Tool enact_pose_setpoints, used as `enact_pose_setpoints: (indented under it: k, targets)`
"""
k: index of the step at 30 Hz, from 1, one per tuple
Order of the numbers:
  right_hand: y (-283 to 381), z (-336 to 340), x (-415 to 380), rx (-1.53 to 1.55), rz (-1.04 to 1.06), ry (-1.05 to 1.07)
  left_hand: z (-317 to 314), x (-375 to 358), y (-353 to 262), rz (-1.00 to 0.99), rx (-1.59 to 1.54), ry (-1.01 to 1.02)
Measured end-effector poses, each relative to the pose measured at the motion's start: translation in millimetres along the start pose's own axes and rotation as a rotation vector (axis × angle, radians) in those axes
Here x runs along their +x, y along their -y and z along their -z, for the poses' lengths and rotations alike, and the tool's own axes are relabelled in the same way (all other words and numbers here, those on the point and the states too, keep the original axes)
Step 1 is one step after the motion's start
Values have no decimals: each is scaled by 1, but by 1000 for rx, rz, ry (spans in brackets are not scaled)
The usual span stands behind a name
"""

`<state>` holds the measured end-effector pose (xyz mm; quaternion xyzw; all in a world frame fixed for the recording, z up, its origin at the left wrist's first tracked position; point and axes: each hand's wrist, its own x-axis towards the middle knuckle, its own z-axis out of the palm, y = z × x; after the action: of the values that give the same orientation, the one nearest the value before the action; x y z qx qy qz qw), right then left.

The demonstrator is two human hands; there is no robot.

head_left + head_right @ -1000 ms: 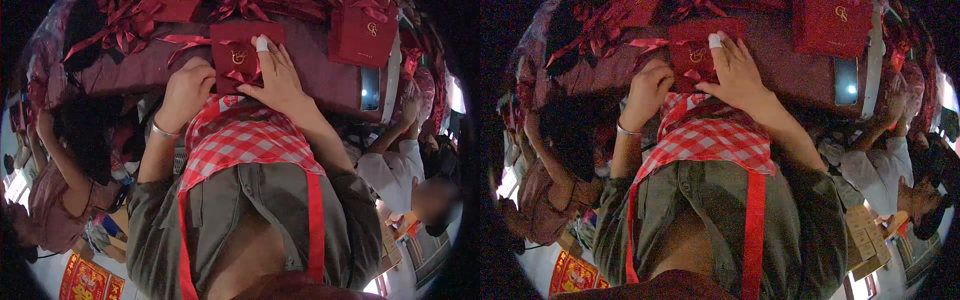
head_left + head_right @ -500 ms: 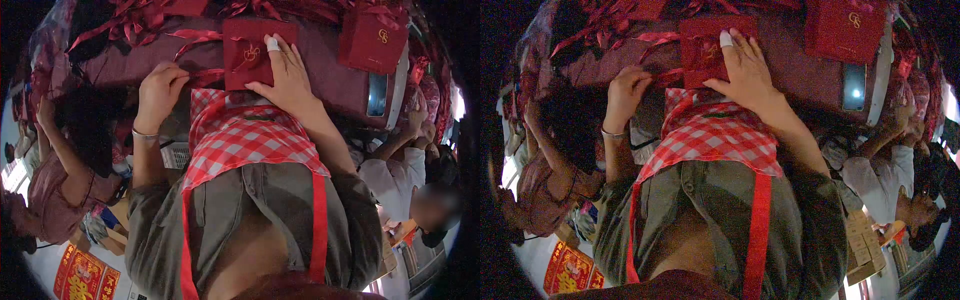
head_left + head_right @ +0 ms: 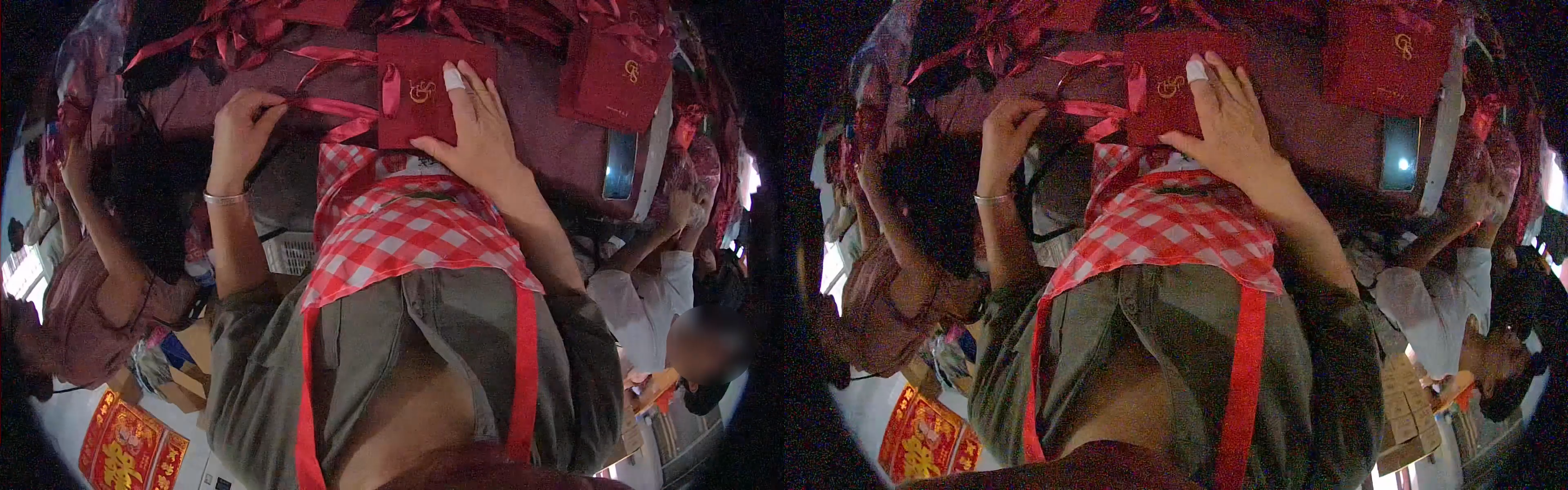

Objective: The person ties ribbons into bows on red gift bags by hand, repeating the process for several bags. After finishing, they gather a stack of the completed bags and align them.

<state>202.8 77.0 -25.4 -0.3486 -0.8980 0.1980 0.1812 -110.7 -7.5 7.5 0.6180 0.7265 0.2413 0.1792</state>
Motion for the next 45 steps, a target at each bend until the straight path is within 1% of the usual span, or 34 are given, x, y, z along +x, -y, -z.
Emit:
enact_pose_setpoints:
  k: [1, 3, 4, 5, 7, 8, 9, 11, 12, 16, 18, 19, 20, 21, 22, 25, 26, 27, 29, 30, 33, 34, 36, 37, 39, 40, 43, 44, 45]
  targets:
    - [-1, 0, -1, 1, 7, -1, -3, 2, 0, 2, 2, -6]
    - [-3, -2, -2, 2, 16, -12, -11, 7, -6, -50, 50, -107]
    - [-4, -3, -2, -1, 21, -14, -15, 11, -11, 2, -38, -110]
    - [-6, -5, -4, -9, 32, -23, -20, 12, -16, -1, -38, -116]
    - [-5, -3, -4, -22, 46, -34, -32, 14, -25, -99, 20, -247]
    - [-4, -2, -3, -24, 37, -31, -40, 15, -28, -64, 118, -305]
    - [-3, -2, -3, -25, 28, -26, -46, 16, -27, -63, 117, -306]
    - [-3, -3, -3, -43, 36, -20, -56, 18, -22, -208, 179, -402]
    - [-4, -2, -5, -61, 42, -15, -60, 19, -21, -243, 171, -444]
    - [-5, -1, -6, -67, 48, -5, -56, 17, -16, -251, 173, -421]
    - [-5, -2, -4, -93, 54, 18, -49, 15, -10, -192, 171, -354]
    - [-6, -2, -4, -96, 56, 12, -50, 18, -6, -248, 173, -369]
    - [-5, -2, -5, -75, 63, 33, -50, 17, -5, -253, 173, -375]
    - [-4, 1, -4, -58, 73, 48, -49, 15, -6, -229, 158, -377]
    - [-1, 7, -3, -92, 71, 146, -49, 17, -8, -210, 135, -384]
    - [0, 13, -3, -87, 132, 221, -47, 15, -11, -207, 78, -393]
    - [-1, 12, -6, -102, 156, 216, -47, 13, -9, -167, 60, -375]
    - [-1, 14, -8, -113, 181, 213, -46, 12, -11, -178, 51, -391]
    - [3, 28, -8, -116, 218, 239, -44, 10, -11, -162, -95, -432]
    - [3, 35, -9, -100, 245, 240, -48, 8, 1, -153, -53, -424]
    - [3, 73, -2, -71, 373, -8, -45, 10, -5, -168, -61, -442]
    - [-1, 85, 4, -67, 467, -200, -47, 11, -4, -170, -64, -452]
    - [1, 116, 7, -189, 369, -375, -52, 11, -2, -206, -114, -485]
    - [0, 129, 9, -270, 182, -334, -53, 11, -3, -209, -115, -495]
    - [-19, 147, 36, -240, 319, -613, -52, 10, -4, -209, 69, -499]
    - [-20, 164, 49, -306, 279, -607, -52, 10, -4, -200, 73, -507]
    - [-67, 191, 88, -365, -39, -521, -54, 11, -9, -182, -74, -541]
    - [-85, 196, 101, -280, 2, -545, -55, 10, -11, -132, -101, -520]
    - [-101, 197, 118, -192, 45, -564, -57, 11, -12, -123, -84, -526]
